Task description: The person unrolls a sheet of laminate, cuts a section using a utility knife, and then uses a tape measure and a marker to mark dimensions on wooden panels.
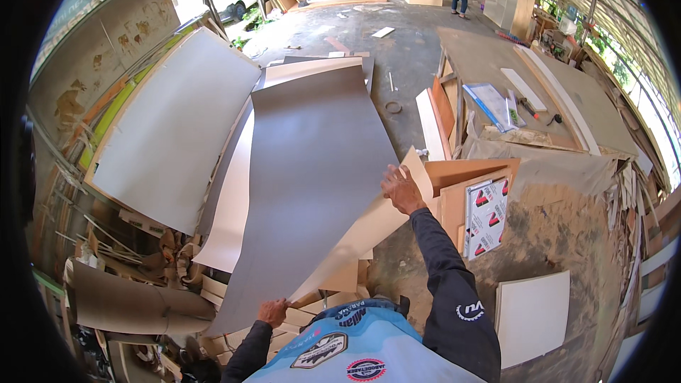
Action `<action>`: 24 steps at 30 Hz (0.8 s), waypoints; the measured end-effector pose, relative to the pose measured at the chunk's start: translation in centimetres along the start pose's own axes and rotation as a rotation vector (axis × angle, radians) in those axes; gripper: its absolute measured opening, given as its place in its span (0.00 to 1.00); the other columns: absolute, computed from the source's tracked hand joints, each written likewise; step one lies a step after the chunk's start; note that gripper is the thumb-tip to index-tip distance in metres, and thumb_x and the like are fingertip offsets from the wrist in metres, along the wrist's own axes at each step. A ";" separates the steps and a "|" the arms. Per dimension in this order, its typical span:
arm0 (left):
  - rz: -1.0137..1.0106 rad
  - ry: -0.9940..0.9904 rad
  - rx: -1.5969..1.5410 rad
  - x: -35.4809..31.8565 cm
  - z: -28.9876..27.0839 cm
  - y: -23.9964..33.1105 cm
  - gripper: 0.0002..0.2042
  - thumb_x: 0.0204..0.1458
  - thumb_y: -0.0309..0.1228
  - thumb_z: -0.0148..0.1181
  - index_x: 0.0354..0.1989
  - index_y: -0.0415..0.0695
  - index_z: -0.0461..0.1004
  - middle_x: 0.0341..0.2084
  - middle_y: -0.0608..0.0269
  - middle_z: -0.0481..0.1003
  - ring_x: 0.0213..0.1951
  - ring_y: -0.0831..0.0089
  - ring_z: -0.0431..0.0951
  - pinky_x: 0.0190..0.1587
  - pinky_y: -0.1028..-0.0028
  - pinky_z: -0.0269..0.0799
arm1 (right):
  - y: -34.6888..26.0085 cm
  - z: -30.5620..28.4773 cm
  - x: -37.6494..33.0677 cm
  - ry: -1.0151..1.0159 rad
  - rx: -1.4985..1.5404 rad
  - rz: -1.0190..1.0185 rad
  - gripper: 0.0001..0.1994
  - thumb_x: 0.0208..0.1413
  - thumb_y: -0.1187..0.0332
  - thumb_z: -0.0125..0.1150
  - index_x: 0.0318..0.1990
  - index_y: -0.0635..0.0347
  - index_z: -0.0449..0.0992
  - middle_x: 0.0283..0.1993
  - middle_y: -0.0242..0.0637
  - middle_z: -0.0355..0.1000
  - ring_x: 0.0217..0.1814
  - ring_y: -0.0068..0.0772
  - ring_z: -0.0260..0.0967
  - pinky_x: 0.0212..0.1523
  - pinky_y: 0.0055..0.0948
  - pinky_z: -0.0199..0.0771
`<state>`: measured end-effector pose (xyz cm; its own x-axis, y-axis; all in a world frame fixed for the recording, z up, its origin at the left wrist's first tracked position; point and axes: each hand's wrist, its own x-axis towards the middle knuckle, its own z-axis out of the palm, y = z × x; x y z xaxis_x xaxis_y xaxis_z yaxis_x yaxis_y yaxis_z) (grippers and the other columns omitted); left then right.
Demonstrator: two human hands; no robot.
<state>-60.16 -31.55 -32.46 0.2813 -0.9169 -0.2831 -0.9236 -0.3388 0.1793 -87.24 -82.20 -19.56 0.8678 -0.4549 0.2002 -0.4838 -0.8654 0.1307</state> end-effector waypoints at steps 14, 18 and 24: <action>0.270 0.046 -0.310 -5.6 -2.0 0.1 0.13 0.60 0.41 0.52 0.32 0.43 0.73 0.22 0.46 0.76 0.28 0.41 0.76 0.30 0.50 0.68 | -29.5 9.0 -13.6 -0.036 0.788 0.932 0.39 0.68 0.45 0.36 0.71 0.76 0.45 0.75 0.70 0.39 0.77 0.68 0.38 0.75 0.49 0.41; 0.222 -0.088 -0.478 -7.5 -2.0 2.5 0.14 0.58 0.37 0.53 0.30 0.38 0.75 0.24 0.41 0.76 0.31 0.39 0.76 0.34 0.50 0.70 | -39.2 8.1 -19.7 -0.161 1.233 1.047 0.53 0.60 0.33 0.42 0.72 0.78 0.36 0.73 0.77 0.36 0.78 0.69 0.32 0.76 0.46 0.40; 0.378 -0.083 -0.276 -7.6 -1.8 4.3 0.14 0.57 0.39 0.55 0.32 0.38 0.76 0.27 0.39 0.76 0.32 0.39 0.75 0.36 0.48 0.66 | -45.0 2.1 -21.5 -0.174 1.480 1.371 0.66 0.49 0.26 0.53 0.70 0.80 0.26 0.67 0.81 0.49 0.71 0.69 0.54 0.70 0.39 0.58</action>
<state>-65.77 -26.43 -27.84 -0.0931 -0.9705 -0.2224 -0.8502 -0.0387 0.5251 -83.85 -33.91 -31.79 0.1255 -0.7642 -0.6327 -0.3341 0.5679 -0.7522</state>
